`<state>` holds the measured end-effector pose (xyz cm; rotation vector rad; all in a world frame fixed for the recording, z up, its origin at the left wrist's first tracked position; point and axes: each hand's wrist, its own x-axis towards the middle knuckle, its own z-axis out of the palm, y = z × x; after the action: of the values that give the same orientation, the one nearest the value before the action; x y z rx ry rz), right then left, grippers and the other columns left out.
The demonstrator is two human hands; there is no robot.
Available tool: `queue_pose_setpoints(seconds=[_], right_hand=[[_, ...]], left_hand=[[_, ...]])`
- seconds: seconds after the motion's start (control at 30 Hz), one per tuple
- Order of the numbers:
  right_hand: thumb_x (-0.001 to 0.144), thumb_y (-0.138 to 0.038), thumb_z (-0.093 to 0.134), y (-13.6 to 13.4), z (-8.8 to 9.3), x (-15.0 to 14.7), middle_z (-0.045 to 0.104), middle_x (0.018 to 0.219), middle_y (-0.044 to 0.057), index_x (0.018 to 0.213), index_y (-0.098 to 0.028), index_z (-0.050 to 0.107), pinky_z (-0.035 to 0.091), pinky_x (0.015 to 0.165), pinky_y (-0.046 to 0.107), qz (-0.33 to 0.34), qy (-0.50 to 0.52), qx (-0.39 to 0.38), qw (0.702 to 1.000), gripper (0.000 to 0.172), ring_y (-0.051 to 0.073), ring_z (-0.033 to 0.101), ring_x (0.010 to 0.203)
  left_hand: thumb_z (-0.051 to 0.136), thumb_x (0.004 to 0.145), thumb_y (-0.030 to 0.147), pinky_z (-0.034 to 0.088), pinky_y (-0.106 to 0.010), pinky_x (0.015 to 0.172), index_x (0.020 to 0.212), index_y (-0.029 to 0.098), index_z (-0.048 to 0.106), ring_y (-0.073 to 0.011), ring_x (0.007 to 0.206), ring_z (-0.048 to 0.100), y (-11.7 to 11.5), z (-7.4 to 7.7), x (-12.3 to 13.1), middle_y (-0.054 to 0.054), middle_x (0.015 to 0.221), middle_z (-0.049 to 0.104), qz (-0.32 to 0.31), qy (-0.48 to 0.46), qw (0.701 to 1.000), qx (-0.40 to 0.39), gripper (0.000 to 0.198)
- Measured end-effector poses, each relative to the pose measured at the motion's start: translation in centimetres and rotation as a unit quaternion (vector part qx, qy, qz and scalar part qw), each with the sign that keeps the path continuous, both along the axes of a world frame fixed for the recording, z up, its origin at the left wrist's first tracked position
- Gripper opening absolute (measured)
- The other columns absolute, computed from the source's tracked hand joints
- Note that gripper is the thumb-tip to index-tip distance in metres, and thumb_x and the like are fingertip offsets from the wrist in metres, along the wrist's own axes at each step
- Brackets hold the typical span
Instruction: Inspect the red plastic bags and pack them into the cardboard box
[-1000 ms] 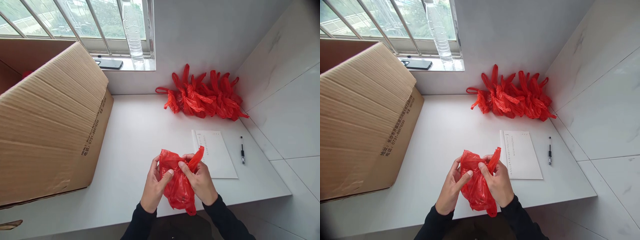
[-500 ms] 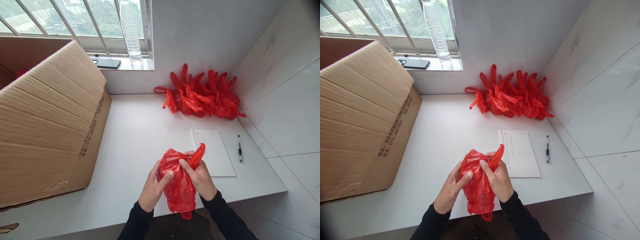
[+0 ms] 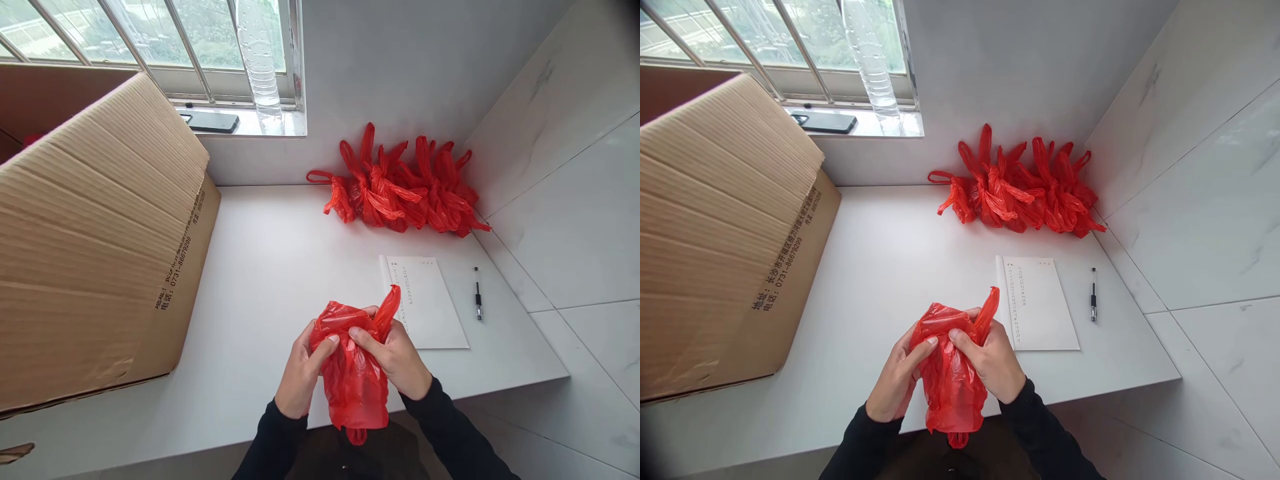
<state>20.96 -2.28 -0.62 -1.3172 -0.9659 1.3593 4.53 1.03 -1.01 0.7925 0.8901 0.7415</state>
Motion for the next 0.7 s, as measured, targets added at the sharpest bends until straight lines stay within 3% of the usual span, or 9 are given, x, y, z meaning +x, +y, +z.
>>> queue_pose_setpoints(seconds=[0.2,0.3,0.4,0.7], right_hand=[[0.092,-0.044,0.064,0.1,0.2,-0.2,0.071,0.098,0.005,0.099,-0.021,0.064,0.055,0.081,0.036,-0.024,-0.008,0.005,1.000,0.024,0.024,0.068,0.089],[0.090,-0.038,0.068,-0.2,0.6,-0.2,0.070,0.108,0.004,0.113,-0.024,0.060,0.054,0.087,0.036,0.017,0.020,0.008,1.000,0.028,0.023,0.067,0.099],[0.086,-0.031,0.073,-0.5,0.9,-0.1,0.070,0.108,0.003,0.118,-0.025,0.058,0.055,0.086,0.035,0.064,0.042,-0.003,0.997,0.035,0.022,0.067,0.096],[0.083,-0.042,0.076,-0.1,-0.3,0.2,0.071,0.089,0.004,0.093,-0.017,0.067,0.055,0.075,0.033,0.004,0.034,-0.038,0.999,0.028,0.022,0.067,0.083]], left_hand=[[0.077,0.077,0.031,0.053,-0.039,0.087,0.111,0.020,0.064,-0.0292,0.099,0.067,-0.3,0.2,0.4,-0.011,0.113,0.070,-0.002,0.005,0.999,0.035,0.038],[0.078,0.077,0.031,0.053,-0.038,0.084,0.105,0.019,0.066,-0.0285,0.094,0.068,-0.3,-0.1,0.6,-0.010,0.104,0.072,0.047,0.005,0.999,0.023,0.033],[0.078,0.076,0.030,0.052,-0.036,0.083,0.102,0.018,0.068,-0.0279,0.092,0.068,-0.2,-0.2,0.5,-0.010,0.097,0.072,0.080,0.004,0.997,0.007,0.030],[0.070,0.083,0.044,0.054,-0.032,0.066,0.121,0.021,0.064,-0.0311,0.098,0.066,-0.5,0.2,0.1,-0.012,0.115,0.069,-0.006,-0.009,0.999,-0.039,0.045]])
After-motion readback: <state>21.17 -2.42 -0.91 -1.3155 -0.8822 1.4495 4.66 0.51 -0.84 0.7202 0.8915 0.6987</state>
